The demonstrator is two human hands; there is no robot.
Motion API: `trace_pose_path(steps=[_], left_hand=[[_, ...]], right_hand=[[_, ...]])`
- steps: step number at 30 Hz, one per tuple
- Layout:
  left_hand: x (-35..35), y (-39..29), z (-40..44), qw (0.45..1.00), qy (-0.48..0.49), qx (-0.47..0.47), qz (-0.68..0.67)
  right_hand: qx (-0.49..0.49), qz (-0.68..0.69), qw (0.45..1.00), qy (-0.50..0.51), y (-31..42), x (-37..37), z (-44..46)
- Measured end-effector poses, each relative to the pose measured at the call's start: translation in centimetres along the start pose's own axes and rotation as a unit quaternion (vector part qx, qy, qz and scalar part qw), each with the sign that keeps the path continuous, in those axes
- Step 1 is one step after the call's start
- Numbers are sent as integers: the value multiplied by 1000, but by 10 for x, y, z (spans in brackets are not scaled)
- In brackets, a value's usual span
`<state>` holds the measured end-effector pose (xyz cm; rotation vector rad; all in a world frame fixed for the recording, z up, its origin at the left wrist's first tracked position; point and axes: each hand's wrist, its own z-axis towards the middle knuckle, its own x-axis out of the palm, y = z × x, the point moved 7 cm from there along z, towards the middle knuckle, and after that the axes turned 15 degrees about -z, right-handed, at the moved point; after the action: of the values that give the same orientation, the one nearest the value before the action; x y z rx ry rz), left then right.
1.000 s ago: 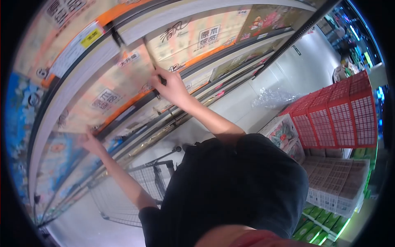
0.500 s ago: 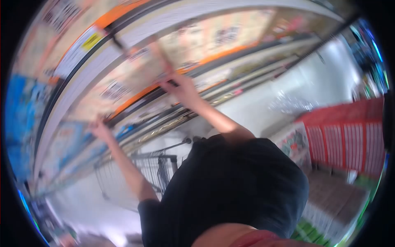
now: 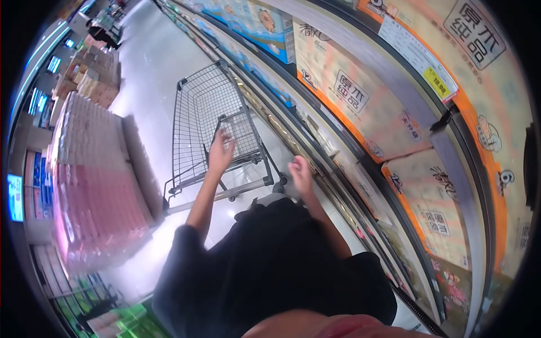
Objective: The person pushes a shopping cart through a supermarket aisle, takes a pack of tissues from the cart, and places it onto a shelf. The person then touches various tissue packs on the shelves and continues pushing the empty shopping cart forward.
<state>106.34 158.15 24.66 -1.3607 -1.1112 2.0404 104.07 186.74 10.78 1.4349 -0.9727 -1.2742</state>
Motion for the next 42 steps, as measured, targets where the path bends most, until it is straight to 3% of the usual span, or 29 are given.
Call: trace_pose_path(steps=[2,4,8,10,14,16,17,21,24,26,29,33,38,42], left_hand=[[-37,60,-60,991,-29,-122,48],[-56,74,-103,981,-45,39,182],[-60,54,-102,977,-115,-28,178],[-59,68,-87,961,-114,-128,215],[-48,86,-78,957,-89,-48,272],[-46,97,-70,966,-77,-76,236],[-45,101,-67,968,-77,-77,226],[-59,91,-28,974,-106,14,200],[-81,106,16,980,-96,-20,171],[-95,116,44,977,-110,13,183],[-113,149,88,986,-53,-63,144],[-128,196,138,990,4,-124,60],[-147,233,200,990,66,-99,73],[-177,252,242,995,-46,-72,50]], right_hand=[[15,-27,997,67,2,40,-2],[3,-11,996,84,8,72,1],[23,17,995,97,16,86,5],[43,19,993,104,17,86,5],[82,119,981,129,11,110,4],[25,-8,992,122,32,116,8],[46,25,992,113,39,115,14],[20,-54,992,116,51,128,35],[53,-65,989,119,56,155,66],[25,-101,991,89,67,173,96],[-2,-180,981,75,82,201,142],[1,-157,983,94,81,245,202],[15,-100,986,131,84,306,268],[-2,-108,982,158,108,350,305]])
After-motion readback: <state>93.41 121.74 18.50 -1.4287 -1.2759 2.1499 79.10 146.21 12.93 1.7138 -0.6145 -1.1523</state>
